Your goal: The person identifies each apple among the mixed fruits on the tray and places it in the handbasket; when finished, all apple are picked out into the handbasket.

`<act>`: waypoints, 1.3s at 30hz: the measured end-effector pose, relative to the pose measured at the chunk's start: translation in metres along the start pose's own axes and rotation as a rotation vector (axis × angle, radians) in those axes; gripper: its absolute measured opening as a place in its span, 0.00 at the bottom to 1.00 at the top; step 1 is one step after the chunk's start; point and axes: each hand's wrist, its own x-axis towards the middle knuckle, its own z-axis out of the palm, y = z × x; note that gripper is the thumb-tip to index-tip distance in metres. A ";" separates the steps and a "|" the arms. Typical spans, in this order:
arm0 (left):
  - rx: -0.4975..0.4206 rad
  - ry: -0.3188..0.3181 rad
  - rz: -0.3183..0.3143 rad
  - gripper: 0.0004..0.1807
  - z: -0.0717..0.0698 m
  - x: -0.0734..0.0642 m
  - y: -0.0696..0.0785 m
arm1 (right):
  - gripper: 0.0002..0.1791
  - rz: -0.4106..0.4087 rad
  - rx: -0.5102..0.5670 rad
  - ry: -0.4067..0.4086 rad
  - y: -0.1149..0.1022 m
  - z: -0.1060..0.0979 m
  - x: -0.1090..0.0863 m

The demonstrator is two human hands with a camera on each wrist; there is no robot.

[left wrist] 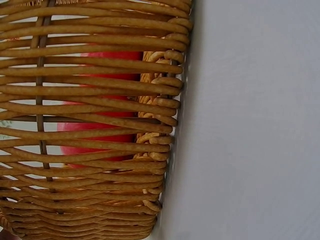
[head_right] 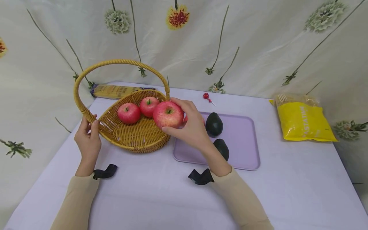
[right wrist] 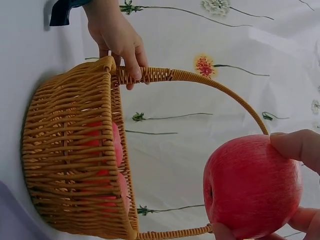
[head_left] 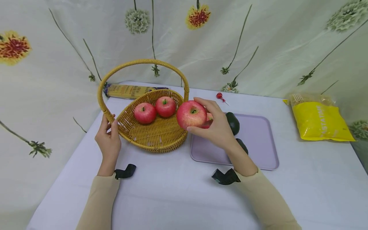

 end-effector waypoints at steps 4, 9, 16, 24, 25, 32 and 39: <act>0.004 -0.001 -0.001 0.22 0.000 0.000 0.000 | 0.42 0.028 0.021 -0.016 0.001 0.015 0.011; 0.005 -0.002 -0.004 0.22 0.000 0.000 0.000 | 0.42 0.024 0.017 -0.052 0.002 0.037 0.023; -0.003 0.004 0.006 0.22 0.000 0.001 0.000 | 0.43 -0.008 -0.076 -0.136 0.008 0.063 0.035; 0.016 0.002 -0.002 0.23 0.000 0.000 -0.001 | 0.43 0.005 -0.184 -0.225 0.016 0.086 0.047; 0.018 0.002 -0.003 0.23 0.000 0.000 -0.001 | 0.43 0.011 -0.186 -0.237 0.016 0.089 0.048; 0.005 0.002 -0.005 0.23 0.000 0.000 -0.002 | 0.44 0.065 -0.197 -0.302 0.017 0.104 0.057; 0.009 0.002 -0.007 0.23 0.000 -0.001 -0.002 | 0.45 0.094 -0.213 -0.333 0.019 0.118 0.066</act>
